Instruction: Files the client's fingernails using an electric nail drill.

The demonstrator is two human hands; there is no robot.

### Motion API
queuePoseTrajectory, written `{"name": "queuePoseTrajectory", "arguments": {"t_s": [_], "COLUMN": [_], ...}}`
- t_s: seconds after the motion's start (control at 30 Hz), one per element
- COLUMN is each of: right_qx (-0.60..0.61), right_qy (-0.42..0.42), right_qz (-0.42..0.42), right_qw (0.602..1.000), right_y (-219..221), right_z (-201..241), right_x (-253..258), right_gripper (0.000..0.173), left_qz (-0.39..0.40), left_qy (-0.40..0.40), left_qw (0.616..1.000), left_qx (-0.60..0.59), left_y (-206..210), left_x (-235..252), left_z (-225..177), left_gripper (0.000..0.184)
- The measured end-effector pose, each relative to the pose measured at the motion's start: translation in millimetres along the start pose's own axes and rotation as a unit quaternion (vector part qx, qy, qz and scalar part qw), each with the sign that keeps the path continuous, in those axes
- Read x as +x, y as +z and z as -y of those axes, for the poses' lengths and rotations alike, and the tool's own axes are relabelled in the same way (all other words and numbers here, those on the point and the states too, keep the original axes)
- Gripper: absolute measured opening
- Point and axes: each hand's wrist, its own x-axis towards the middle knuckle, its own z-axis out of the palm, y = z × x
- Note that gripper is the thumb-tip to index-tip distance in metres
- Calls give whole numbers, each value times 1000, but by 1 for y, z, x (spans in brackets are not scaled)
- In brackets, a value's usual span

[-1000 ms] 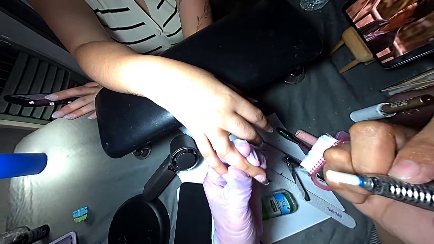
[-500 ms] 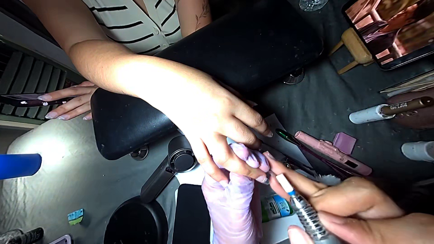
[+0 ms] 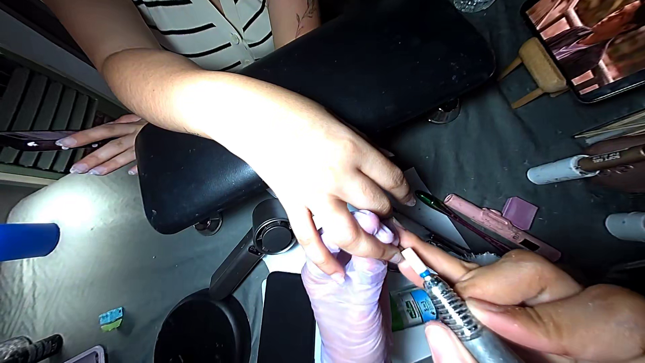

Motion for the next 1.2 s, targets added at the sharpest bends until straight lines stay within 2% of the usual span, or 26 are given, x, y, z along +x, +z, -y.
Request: {"name": "queuePoseTrajectory", "arguments": {"t_s": [0.43,0.6,0.73,0.93,1.2], "right_qx": [3,-5,-4,5,-6], "right_qy": [4,-1,-1,-5,4], "right_qz": [17,10,12,6,14], "right_qw": [1000,1000,1000,1000,1000], "right_y": [-2,0,0,2,-2], "right_z": [1,1,2,3,2], "right_x": [2,3,3,3,1], "right_gripper": [19,20,20,22,17], "left_qz": [-6,-11,5,-22,9], "left_qy": [-1,-7,2,-20,-1], "left_qw": [1000,1000,1000,1000,1000], "left_qx": [9,4,2,7,6], "left_y": [0,-4,0,-2,-2], "left_x": [-1,-4,0,-4,-2], "left_z": [-1,5,0,3,0], "left_gripper": [14,20,12,17,18]}}
